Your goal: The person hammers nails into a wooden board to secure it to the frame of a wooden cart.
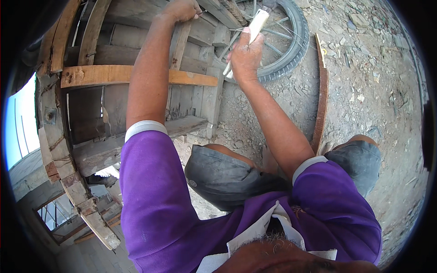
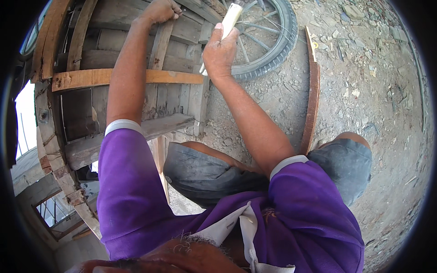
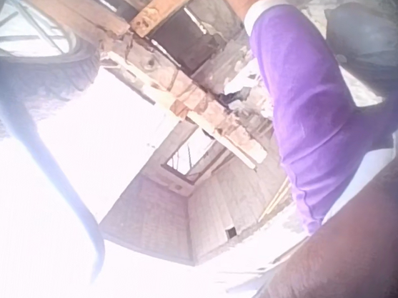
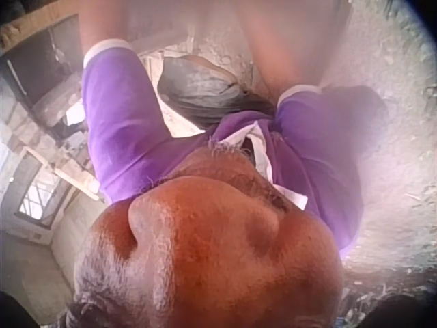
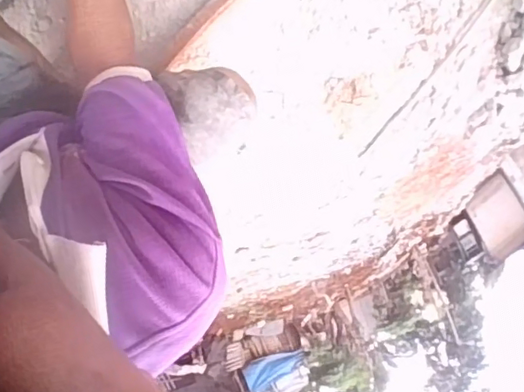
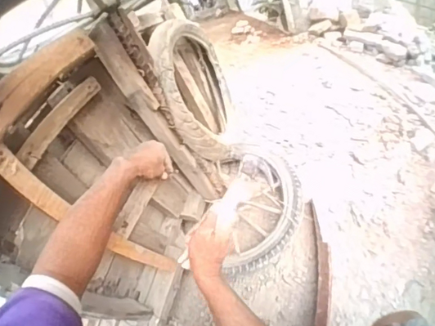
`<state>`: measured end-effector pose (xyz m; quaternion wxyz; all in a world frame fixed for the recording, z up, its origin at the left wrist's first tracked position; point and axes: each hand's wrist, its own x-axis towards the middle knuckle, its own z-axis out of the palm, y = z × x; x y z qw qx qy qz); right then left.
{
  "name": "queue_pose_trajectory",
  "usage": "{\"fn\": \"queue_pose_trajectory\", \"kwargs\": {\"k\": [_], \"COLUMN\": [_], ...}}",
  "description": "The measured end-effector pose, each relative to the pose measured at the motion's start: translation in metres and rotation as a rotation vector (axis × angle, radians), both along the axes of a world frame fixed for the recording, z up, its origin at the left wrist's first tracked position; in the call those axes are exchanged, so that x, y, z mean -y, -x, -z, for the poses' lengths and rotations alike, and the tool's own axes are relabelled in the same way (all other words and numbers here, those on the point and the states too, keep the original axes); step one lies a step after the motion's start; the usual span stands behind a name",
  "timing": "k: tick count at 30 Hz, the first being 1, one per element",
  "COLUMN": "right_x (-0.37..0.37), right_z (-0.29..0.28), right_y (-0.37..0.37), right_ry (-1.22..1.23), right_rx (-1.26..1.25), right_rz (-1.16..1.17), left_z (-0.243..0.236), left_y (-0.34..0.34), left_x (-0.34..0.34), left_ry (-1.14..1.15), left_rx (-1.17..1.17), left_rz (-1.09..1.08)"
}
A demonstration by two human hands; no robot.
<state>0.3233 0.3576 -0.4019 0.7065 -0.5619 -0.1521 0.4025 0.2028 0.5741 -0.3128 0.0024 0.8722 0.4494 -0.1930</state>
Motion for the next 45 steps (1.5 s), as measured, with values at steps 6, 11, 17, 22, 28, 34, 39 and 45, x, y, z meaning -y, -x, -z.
{"fn": "queue_pose_trajectory", "kwargs": {"k": [6,11,17,22,28,34,39,45], "right_x": [0.009,-0.003,0.008,-0.006,0.011,0.034,0.035,0.031], "right_z": [-0.007,0.04,-0.014,0.016,-0.002,-0.001,0.011,0.022], "right_y": [0.02,0.039,0.006,0.014,-0.014,-0.064,-0.093,-0.097], "right_ry": [0.078,-0.029,0.003,-0.01,0.088,0.081,0.166,0.144], "right_rx": [-0.023,0.242,-0.039,0.1,0.116,-0.011,-0.096,0.069], "right_rz": [-0.4,-0.122,-0.277,-0.039,-0.401,-0.255,-0.221,-0.32], "left_z": [0.002,0.003,0.008,0.008,-0.012,-0.034,-0.174,-0.338], "left_y": [0.011,-0.006,0.021,0.001,-0.011,-0.004,-0.03,0.1], "left_x": [0.005,-0.001,-0.004,-0.015,0.006,0.074,0.23,0.276], "left_ry": [-0.02,-0.029,-0.06,-0.053,-0.008,-0.301,-0.913,-1.182], "left_rx": [-0.007,-0.012,-0.046,-0.219,0.012,0.203,1.006,0.458], "left_rz": [0.005,0.01,0.086,0.142,-0.058,-0.067,0.157,-0.606]}}
